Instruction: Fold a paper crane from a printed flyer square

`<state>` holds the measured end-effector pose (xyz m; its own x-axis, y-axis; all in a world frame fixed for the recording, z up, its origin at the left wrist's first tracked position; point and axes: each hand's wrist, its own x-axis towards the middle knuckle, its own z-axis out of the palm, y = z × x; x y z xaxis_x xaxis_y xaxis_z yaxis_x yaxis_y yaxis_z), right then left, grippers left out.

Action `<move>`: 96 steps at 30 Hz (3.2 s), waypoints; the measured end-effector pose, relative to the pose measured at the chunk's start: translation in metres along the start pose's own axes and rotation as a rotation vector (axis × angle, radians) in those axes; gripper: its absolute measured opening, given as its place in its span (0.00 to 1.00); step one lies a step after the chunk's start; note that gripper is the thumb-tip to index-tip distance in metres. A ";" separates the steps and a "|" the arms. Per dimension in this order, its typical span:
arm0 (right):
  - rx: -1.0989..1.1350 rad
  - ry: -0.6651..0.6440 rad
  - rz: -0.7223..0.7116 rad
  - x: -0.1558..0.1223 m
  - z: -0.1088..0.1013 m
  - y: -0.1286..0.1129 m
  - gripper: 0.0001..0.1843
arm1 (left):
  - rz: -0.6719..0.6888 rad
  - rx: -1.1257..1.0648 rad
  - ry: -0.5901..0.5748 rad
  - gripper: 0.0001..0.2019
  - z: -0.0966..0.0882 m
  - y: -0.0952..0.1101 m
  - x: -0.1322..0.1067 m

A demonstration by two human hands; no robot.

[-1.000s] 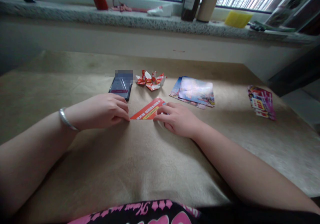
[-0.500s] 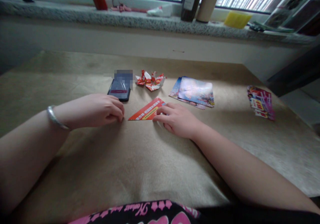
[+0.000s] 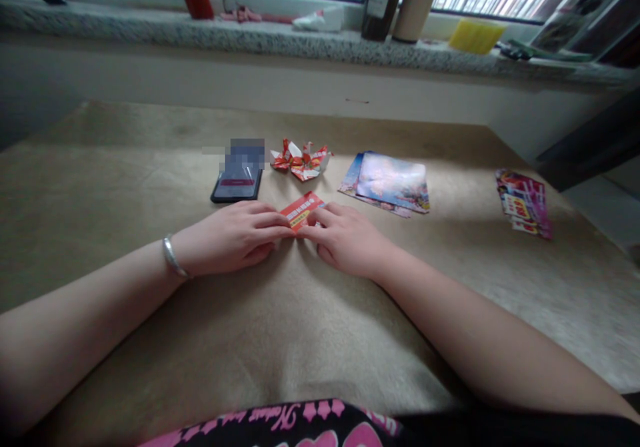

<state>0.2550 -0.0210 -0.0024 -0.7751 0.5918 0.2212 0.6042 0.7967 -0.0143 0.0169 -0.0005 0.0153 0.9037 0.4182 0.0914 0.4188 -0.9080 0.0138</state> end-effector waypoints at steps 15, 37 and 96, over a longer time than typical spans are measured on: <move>0.049 -0.050 -0.003 -0.018 -0.015 0.020 0.20 | 0.029 -0.016 0.002 0.16 0.000 -0.003 -0.001; 0.174 -0.158 0.021 -0.035 -0.030 0.041 0.18 | 0.000 -0.111 -0.094 0.17 -0.018 -0.021 -0.010; -0.139 -0.046 0.201 -0.033 -0.013 0.028 0.18 | -0.077 0.003 -0.024 0.13 -0.007 -0.013 -0.005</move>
<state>0.2999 -0.0192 0.0028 -0.6423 0.7445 0.1823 0.7644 0.6396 0.0812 0.0066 0.0089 0.0217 0.8709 0.4870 0.0664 0.4871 -0.8732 0.0168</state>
